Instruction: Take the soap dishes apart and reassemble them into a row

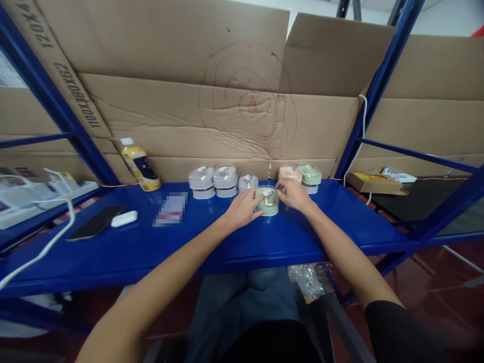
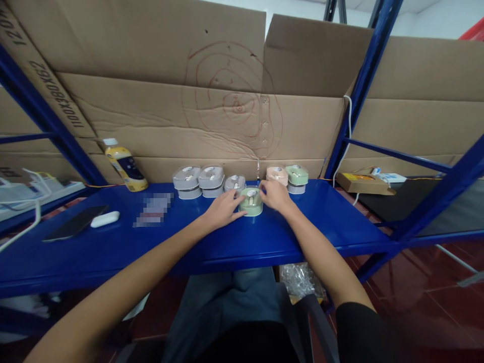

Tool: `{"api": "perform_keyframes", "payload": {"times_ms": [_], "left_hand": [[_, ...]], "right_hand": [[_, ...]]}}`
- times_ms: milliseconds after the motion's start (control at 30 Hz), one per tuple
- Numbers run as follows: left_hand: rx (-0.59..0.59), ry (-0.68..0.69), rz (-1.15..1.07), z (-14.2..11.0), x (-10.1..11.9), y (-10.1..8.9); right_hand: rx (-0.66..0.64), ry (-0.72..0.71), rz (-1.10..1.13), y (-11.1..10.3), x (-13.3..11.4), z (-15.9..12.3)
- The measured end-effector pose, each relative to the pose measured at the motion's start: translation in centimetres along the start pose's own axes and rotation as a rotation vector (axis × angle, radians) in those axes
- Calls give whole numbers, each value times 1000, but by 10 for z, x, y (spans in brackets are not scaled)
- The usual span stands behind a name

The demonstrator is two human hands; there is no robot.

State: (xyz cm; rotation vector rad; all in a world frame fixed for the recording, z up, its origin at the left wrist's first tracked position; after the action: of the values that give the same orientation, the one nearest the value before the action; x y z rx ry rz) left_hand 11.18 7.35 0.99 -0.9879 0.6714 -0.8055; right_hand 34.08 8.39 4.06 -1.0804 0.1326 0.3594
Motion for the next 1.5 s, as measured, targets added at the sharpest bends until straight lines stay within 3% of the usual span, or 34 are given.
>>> {"api": "perform_keyframes", "payload": {"times_ms": [133,233,433,600,767,967,1033,1133,1233,1333,1500], "left_hand": [[-38,-33,107,42,-1,11],[-41,-120,144,65,-6,20],[-6,-234,183,78,-17,32],[-48,-351,187,61,-28,36],[-29,-263,108,23,-10,23],[92,-88,-133,-40,29,-13],[169,-140,-170,-55,31,-19],[143,-249,-309,-61,21,-17],[93,-209,-501,-52,6,-12],[112,-129,-577,-43,-9,-7],[139,-163,-575,-51,-27,-1]], "right_hand": [[174,71,96,-8,0,3],[236,113,165,-9,2,4],[242,129,219,-10,0,3],[234,127,230,-10,-1,2],[162,95,220,-6,-3,2],[-58,-226,316,10,-16,-10],[-180,-317,349,16,-22,-15],[-329,-373,363,21,-30,-22],[-410,-386,358,23,-36,-26],[-396,-354,347,24,-37,-25],[-262,-269,407,15,-23,-16]]}}
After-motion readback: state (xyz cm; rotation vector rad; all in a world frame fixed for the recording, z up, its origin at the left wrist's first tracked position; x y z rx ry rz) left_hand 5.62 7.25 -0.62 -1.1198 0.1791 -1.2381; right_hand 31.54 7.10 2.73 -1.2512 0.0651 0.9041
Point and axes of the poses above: each hand's wrist, its own z-axis towards the middle knuckle, its own y-axis out of the palm, x = y × z, the point moved 1 cm from there along z, towards the middle knuckle, and after that the axes turned 13 degrees about y, right-handed, at the moved point
